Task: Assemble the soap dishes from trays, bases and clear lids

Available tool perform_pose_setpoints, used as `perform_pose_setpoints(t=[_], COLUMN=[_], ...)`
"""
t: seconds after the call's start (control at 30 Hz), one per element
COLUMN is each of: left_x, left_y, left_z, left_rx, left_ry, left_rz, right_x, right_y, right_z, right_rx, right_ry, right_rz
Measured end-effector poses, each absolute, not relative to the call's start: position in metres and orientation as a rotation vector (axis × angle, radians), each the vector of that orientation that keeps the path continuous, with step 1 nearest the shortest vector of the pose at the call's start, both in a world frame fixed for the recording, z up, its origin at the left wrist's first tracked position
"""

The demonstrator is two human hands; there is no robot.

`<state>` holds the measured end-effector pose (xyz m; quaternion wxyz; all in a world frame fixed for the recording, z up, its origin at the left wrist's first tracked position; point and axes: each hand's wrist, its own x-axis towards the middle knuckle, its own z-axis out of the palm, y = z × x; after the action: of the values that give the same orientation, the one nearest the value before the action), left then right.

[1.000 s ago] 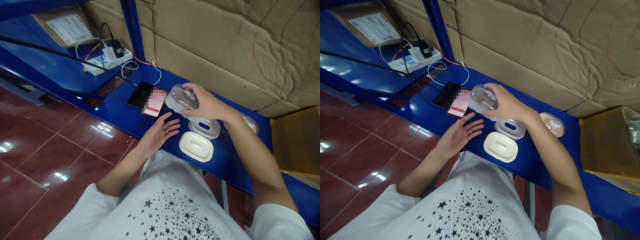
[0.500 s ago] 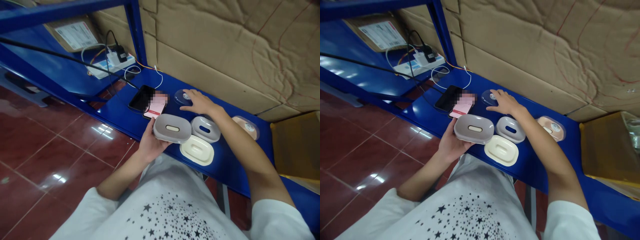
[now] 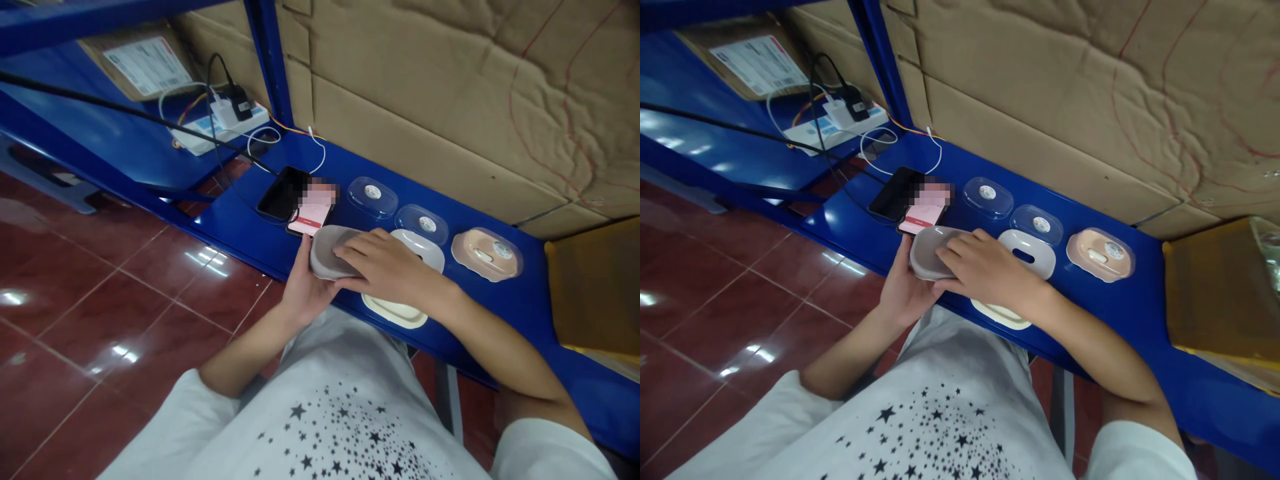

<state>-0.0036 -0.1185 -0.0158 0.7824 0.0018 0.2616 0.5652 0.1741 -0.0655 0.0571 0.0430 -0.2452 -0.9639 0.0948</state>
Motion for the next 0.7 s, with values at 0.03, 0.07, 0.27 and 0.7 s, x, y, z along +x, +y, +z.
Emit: perform_pose_setpoints(t=[0.03, 0.07, 0.27, 0.7], left_x=[-0.002, 0.0, 0.006, -0.053], left_y=[-0.12, -0.121, -0.125, -0.14], left_z=[-0.016, -0.017, -0.024, -0.046], left_rx=[0.025, 0.052, 0.283, 1.052], left_ry=[0.563, 0.561, 0.601, 1.242], left_rz=[1.22, 1.222, 1.29, 1.153], right_x=[0.174, 0.175, 0.177, 0.183], right_y=[-0.071, -0.073, -0.065, -0.034], right_z=[0.055, 0.054, 0.06, 0.043], right_rx=[-0.768, -0.787, -0.874, -1.243], right_ry=[-2.951, -2.946, -2.878, -2.736], right_rz=[0.257, 0.254, 0.332, 0.165])
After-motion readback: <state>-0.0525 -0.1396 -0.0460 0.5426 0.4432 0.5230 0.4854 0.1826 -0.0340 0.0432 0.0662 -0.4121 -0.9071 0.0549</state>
